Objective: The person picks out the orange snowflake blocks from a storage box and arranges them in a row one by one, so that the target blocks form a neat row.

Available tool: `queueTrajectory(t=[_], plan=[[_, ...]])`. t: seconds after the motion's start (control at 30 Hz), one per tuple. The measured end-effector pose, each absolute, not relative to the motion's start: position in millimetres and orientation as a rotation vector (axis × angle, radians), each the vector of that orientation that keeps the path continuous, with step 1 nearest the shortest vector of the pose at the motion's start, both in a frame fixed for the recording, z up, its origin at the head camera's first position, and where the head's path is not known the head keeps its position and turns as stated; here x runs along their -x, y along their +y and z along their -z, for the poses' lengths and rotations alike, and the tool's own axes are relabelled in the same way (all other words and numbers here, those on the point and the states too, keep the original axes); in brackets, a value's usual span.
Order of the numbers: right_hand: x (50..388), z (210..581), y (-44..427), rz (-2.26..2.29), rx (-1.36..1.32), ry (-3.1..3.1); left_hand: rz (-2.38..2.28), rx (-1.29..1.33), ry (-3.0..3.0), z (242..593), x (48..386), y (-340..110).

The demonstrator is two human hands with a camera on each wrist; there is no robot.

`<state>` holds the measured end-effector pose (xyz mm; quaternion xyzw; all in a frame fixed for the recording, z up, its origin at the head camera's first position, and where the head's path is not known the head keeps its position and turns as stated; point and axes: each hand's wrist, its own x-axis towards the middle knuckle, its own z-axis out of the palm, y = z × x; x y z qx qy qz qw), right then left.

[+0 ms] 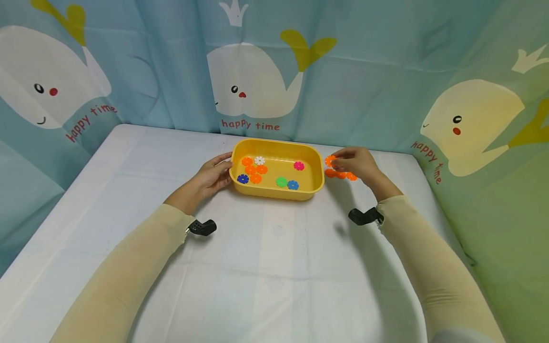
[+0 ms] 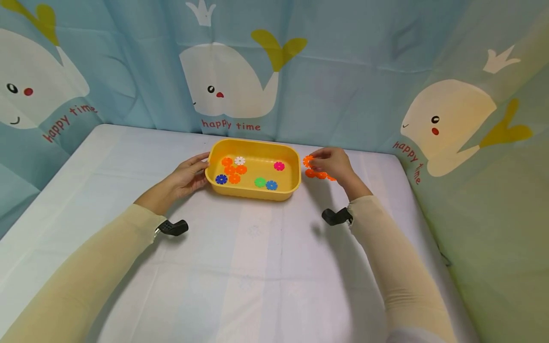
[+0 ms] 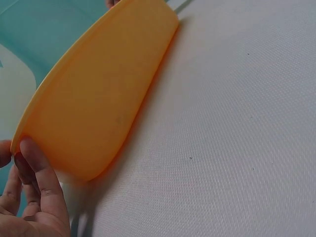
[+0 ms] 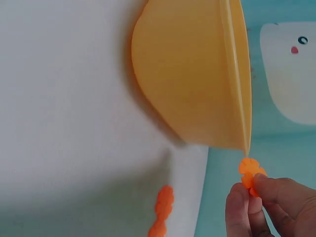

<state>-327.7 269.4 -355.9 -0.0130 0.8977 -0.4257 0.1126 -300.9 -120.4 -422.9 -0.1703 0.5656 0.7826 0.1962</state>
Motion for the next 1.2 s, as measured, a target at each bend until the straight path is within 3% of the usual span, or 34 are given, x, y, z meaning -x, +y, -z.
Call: queueTrajectory(t=[1.2], plan=[[332.5,383.9,343.3,1.504,-0.257,2.471,-2.201,0.449,1.571,425.1,301.6,-121.3]])
